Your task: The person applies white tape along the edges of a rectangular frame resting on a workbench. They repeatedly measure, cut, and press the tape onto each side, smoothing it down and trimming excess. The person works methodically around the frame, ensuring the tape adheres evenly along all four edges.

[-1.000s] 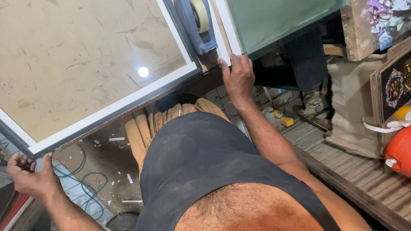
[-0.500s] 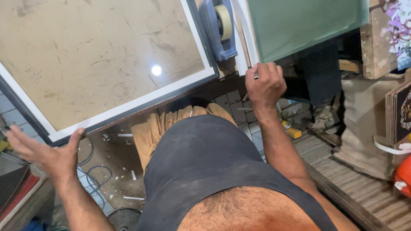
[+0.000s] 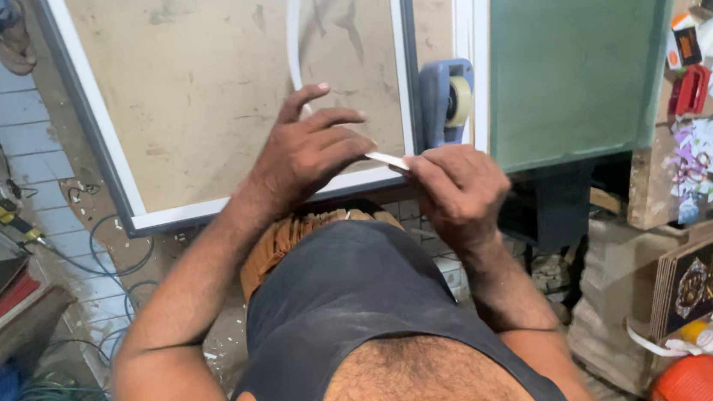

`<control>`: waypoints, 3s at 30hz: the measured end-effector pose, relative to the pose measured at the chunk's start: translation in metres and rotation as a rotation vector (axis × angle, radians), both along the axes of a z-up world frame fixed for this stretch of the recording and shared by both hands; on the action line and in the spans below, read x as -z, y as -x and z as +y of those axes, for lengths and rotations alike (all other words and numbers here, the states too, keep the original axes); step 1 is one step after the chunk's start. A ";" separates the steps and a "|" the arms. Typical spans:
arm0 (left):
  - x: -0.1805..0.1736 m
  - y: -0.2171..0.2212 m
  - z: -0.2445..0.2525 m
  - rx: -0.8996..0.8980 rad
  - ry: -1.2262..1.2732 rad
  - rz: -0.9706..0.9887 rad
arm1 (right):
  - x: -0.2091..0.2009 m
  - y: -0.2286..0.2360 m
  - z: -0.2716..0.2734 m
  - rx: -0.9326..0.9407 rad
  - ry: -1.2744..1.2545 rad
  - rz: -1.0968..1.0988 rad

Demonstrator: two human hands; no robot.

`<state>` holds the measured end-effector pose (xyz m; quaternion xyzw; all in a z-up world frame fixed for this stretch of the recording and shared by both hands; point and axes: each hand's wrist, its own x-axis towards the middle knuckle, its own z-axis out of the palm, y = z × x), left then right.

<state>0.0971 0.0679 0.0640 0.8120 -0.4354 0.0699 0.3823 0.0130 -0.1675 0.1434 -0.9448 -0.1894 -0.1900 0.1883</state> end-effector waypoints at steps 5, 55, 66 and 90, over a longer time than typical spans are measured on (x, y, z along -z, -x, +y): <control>0.037 -0.053 0.120 -0.268 -0.182 0.020 | 0.023 -0.060 -0.024 0.180 0.101 -0.038; 0.240 -0.161 0.289 -0.743 -0.211 0.016 | 0.282 -0.229 -0.028 0.564 0.114 0.299; 0.221 -0.046 0.283 -0.956 -0.069 0.505 | 0.156 -0.059 -0.068 0.633 -0.148 0.032; 0.205 0.133 0.224 -1.210 -0.223 0.372 | 0.209 0.127 -0.149 0.841 0.098 0.283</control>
